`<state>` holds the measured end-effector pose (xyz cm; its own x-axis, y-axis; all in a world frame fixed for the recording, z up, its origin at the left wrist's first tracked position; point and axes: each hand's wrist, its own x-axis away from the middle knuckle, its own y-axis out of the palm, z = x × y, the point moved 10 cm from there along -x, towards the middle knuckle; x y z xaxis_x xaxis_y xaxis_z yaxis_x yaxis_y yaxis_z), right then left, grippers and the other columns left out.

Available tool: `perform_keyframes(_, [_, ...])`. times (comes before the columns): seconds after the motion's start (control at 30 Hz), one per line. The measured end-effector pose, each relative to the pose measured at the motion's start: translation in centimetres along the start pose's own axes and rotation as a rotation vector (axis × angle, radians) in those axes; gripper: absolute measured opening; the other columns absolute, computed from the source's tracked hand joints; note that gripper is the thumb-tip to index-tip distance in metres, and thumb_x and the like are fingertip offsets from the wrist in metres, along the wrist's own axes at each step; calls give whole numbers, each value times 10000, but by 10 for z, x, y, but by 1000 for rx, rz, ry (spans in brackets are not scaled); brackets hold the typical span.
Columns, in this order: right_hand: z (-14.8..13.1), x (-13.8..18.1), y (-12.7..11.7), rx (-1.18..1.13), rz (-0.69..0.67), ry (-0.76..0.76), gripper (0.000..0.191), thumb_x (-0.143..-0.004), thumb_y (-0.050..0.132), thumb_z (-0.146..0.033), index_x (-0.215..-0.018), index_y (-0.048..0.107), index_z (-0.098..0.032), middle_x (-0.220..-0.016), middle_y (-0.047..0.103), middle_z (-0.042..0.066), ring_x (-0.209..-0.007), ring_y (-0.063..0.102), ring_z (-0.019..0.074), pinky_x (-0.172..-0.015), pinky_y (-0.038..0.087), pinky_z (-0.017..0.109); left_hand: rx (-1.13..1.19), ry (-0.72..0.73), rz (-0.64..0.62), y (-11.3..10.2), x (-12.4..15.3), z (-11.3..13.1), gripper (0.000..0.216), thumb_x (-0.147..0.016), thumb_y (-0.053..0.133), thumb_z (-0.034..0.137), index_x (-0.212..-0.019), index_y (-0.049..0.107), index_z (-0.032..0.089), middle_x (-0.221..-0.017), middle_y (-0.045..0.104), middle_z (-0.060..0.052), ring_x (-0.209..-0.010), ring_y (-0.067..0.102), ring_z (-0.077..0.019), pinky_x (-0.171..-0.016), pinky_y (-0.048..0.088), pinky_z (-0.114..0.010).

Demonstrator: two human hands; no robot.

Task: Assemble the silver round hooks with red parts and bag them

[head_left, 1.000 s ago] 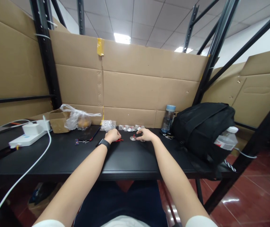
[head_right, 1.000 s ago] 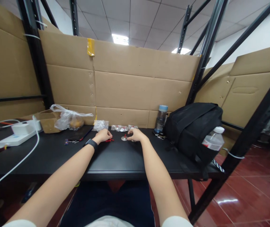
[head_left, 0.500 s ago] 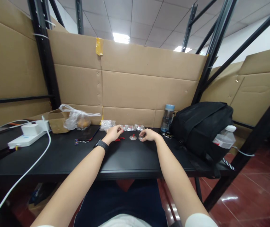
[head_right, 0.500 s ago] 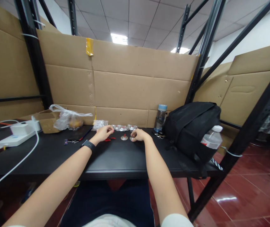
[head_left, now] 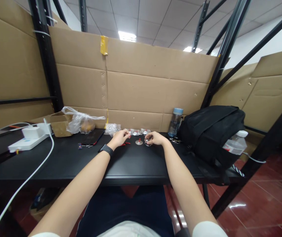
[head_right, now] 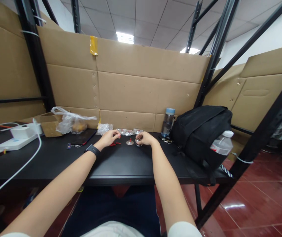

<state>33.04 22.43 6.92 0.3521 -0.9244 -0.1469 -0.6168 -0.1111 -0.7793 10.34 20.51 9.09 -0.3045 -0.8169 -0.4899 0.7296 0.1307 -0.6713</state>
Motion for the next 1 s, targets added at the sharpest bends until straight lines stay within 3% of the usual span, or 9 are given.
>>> perform_keyframes(0.2, [-8,1,-3,-52,30,-27,377,-587,867,-141,-948,764,-171,-950,744,39,-636,624,115,-647,512,238,-45,-31,12,1,1,-4,207,-957,481,344,-928,646,223,-868,739,-20,-882,672,-217,-851,463,-343])
perform_keyframes(0.47, [-20,-2,-7,-116,157,-110,362,-616,832,-150,-967,748,-170,-995,730,45,-668,626,124,-663,511,251,50,75,31,1,0,6,121,-854,648,304,-887,730,221,-957,764,-36,-930,687,-228,-873,494,-338])
perform_keyframes(0.6, [-44,1,-7,-202,206,-219,359,-655,819,-230,-1000,733,-176,-966,735,48,-743,643,160,-745,529,302,96,118,92,-7,2,16,119,-837,691,284,-922,750,225,-973,774,-42,-944,701,-233,-910,505,-354])
perform_keyframes(0.77, [-79,6,-3,-410,224,-339,395,-681,818,-306,-1042,707,-190,-1079,720,70,-872,657,183,-850,530,344,114,120,205,-23,4,24,158,-858,697,304,-969,755,208,-979,779,-63,-925,709,-231,-889,522,-350])
perform_keyframes(1.0, [-97,8,11,-671,245,-351,499,-609,869,-335,-1049,669,-211,-1105,705,65,-971,681,214,-881,557,365,31,141,258,-24,6,30,123,-889,655,287,-914,749,212,-1013,717,-65,-1023,637,-241,-979,473,-397])
